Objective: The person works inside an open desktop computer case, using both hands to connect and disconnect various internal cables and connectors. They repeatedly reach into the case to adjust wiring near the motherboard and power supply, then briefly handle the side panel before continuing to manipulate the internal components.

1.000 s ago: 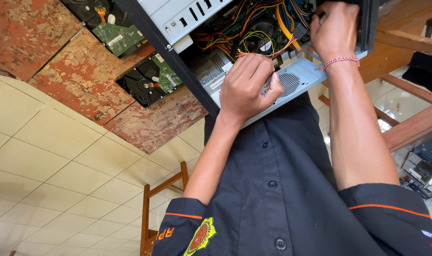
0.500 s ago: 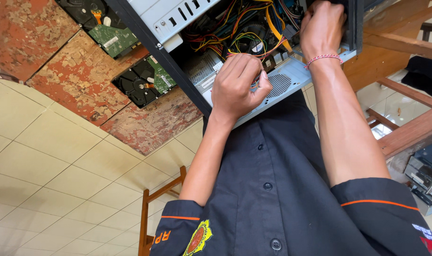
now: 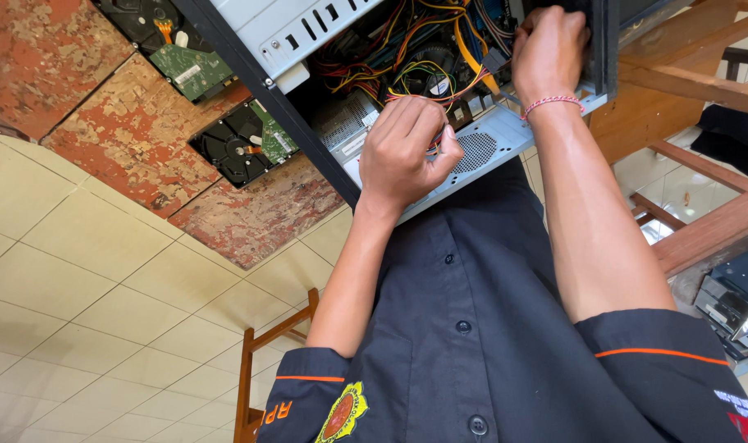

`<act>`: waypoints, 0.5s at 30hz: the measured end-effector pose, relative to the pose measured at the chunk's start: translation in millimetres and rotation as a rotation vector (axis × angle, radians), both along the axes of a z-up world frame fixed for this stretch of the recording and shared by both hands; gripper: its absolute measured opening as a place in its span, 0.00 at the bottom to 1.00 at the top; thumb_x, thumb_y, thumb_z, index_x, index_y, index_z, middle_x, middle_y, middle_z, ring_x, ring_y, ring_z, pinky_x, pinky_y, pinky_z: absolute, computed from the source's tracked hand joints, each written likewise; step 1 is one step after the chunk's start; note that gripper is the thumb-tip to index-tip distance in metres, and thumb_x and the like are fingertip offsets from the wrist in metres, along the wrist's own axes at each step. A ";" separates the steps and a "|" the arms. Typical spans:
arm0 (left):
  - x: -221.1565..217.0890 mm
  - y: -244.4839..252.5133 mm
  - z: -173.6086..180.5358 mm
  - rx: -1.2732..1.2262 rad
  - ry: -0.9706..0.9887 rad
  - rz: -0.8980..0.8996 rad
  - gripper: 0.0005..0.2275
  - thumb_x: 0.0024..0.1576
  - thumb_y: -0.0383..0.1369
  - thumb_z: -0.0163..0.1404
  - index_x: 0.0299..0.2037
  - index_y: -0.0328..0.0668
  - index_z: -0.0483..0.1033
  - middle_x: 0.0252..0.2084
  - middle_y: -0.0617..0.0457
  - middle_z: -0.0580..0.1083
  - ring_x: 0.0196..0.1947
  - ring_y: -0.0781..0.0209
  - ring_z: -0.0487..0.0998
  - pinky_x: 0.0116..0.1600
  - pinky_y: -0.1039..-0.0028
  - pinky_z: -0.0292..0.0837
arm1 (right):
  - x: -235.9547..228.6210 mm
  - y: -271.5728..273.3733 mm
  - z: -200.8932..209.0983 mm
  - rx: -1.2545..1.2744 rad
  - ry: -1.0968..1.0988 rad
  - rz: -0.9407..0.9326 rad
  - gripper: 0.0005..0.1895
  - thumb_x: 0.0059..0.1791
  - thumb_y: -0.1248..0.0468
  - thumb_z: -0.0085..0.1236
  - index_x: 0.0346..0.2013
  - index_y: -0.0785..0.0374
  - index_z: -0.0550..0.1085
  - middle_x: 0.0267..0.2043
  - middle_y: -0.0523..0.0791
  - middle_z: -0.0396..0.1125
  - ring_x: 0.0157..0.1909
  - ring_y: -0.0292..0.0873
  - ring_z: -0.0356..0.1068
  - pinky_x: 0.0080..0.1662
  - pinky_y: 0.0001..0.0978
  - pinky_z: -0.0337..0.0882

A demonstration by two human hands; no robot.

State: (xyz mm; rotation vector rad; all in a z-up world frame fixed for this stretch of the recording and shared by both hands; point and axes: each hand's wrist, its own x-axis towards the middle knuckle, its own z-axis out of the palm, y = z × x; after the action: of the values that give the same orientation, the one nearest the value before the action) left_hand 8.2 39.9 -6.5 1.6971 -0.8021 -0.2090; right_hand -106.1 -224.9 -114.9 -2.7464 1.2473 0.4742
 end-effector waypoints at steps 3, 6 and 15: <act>-2.0 0.7 0.8 0.009 -0.010 -0.001 0.04 0.58 0.22 0.49 0.32 0.34 0.68 0.31 0.44 0.70 0.31 0.44 0.71 0.40 0.59 0.68 | 8.9 11.7 5.4 -0.036 0.060 -0.034 0.05 0.51 0.65 0.67 0.38 0.52 0.87 0.39 0.62 0.72 0.42 0.74 0.73 0.40 0.65 0.75; 0.2 0.1 1.4 0.001 -0.018 0.001 0.04 0.58 0.21 0.48 0.32 0.33 0.67 0.31 0.44 0.69 0.30 0.43 0.69 0.39 0.59 0.67 | 22.8 23.1 12.7 0.061 0.108 -0.014 0.06 0.56 0.72 0.67 0.46 0.74 0.84 0.42 0.64 0.75 0.44 0.68 0.78 0.45 0.58 0.83; -3.3 -2.7 1.7 0.054 -0.026 0.015 0.05 0.58 0.22 0.50 0.31 0.35 0.68 0.31 0.47 0.71 0.31 0.46 0.71 0.40 0.61 0.68 | 2.9 24.6 24.1 0.009 0.083 0.073 0.05 0.56 0.71 0.60 0.45 0.71 0.79 0.47 0.62 0.75 0.42 0.76 0.76 0.40 0.70 0.77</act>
State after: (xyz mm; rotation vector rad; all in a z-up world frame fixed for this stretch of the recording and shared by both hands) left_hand 4.9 37.2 -4.8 1.7590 -0.8092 -0.2007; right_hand -103.2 -200.3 -90.8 -2.7994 1.1626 0.6044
